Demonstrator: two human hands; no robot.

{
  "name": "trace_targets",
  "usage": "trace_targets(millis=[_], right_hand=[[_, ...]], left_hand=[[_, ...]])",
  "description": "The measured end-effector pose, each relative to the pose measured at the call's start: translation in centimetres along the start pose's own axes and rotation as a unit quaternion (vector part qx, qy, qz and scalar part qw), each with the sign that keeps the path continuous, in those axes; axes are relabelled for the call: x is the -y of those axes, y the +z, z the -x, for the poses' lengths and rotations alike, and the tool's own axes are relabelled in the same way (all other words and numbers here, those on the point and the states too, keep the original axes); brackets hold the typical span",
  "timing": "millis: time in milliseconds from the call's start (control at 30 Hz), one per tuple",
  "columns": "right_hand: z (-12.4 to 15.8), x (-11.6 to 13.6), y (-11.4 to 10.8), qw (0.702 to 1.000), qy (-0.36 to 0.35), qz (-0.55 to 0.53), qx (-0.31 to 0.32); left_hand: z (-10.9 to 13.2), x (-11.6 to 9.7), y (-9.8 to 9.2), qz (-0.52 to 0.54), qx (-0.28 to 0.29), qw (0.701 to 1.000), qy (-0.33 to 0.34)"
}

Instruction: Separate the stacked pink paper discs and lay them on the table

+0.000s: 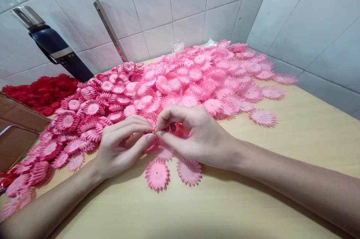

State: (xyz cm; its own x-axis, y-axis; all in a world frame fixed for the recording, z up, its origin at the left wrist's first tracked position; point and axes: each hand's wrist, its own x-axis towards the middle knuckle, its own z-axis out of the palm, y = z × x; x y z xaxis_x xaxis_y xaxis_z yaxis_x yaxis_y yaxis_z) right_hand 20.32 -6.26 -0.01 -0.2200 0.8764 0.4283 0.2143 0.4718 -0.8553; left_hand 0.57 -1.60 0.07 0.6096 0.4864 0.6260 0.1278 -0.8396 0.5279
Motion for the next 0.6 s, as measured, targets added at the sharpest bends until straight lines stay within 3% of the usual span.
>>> trace_targets(millis=[600], right_hand=[[-0.02, 0.17, -0.18, 0.999, 0.004, 0.032, -0.017]], left_hand=[[-0.28, -0.54, -0.27, -0.038, -0.018, 0.999, -0.015]])
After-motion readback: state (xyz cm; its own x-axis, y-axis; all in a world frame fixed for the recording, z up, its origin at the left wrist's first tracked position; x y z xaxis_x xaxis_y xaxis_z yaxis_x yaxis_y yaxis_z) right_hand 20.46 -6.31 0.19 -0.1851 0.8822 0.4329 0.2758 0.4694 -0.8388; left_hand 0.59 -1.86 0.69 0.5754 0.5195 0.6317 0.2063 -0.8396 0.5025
